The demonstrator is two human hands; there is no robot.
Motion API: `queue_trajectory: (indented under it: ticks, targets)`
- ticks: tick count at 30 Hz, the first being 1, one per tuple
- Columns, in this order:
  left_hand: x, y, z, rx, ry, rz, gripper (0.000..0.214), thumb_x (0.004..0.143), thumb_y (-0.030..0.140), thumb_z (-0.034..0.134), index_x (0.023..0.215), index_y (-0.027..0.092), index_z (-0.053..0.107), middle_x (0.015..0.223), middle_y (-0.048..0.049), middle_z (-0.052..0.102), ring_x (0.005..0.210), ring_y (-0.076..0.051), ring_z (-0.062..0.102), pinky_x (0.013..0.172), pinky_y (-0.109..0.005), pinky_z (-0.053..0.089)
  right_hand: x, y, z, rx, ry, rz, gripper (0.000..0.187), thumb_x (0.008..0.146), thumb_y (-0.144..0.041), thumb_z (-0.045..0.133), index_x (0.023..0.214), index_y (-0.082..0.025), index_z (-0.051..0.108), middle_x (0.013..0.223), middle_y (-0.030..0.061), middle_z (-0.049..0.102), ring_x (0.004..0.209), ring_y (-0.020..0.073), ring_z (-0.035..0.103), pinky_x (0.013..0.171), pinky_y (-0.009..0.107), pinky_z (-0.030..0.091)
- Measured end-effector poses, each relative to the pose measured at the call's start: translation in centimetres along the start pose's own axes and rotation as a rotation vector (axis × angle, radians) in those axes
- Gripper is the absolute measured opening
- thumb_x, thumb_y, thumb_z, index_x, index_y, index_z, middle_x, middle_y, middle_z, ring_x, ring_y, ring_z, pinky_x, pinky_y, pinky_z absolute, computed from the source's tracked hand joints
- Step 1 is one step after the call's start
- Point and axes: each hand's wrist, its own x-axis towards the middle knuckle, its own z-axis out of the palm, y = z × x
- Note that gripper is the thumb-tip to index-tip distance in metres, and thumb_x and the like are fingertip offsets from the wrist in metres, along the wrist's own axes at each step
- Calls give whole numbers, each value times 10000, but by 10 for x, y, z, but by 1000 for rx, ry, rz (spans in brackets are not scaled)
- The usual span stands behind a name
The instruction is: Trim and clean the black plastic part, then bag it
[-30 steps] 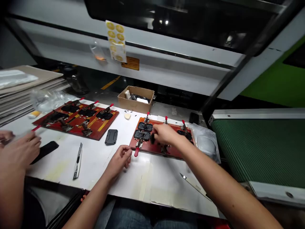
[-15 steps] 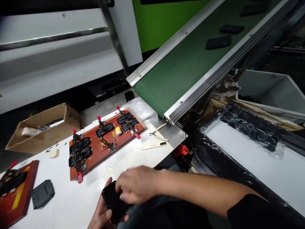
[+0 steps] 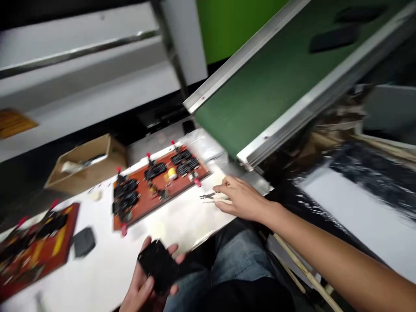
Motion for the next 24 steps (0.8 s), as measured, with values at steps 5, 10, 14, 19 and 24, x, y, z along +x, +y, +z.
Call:
queue_trajectory:
  ticks: [5, 10, 14, 19, 24]
  targets:
    - [-2, 16, 9, -108, -168, 179, 1145, 854, 492, 822, 1650, 467, 0, 1472, -156, 622, 1240, -358, 690, 741, -311, 628, -9, -68, 5, 212, 2, -338, 465, 1008, -499, 627, 1462, -402, 613, 1328, 78, 617, 1205, 326, 593, 1028, 488, 482]
    - [-13, 23, 3, -167, -167, 286, 997, 916, 479, 747, 1661, 436, 86, 1461, -120, 632, 1136, -294, 736, 660, -245, 614, 17, -134, 7, 302, -67, -445, 355, 989, -482, 643, 1330, -407, 707, 1287, 65, 651, 1188, 373, 580, 1040, 608, 457]
    - [-19, 18, -4, -122, -88, 330, 1023, 882, 544, 747, 1661, 460, 89, 1557, -86, 546, 1093, -312, 737, 658, -306, 632, 31, -160, 8, 362, -165, -389, 280, 946, -478, 693, 1193, -369, 767, 1275, 65, 676, 1247, 386, 556, 1102, 639, 437]
    - [-19, 19, -14, -103, -100, 289, 1047, 864, 546, 765, 1665, 447, 98, 1502, -107, 588, 769, -216, 753, 595, -310, 621, 29, -166, 12, 398, -144, -381, 228, 963, -455, 675, 1122, -330, 780, 1224, 73, 692, 1274, 392, 552, 1090, 638, 444]
    - [-17, 27, -12, -38, -119, 192, 1140, 834, 545, 814, 1677, 414, 58, 1434, -139, 639, 956, -309, 767, 610, -317, 625, 23, -167, 8, 120, -35, -507, 169, 954, -323, 664, 1064, -274, 783, 1178, 93, 700, 1134, 364, 593, 941, 571, 504]
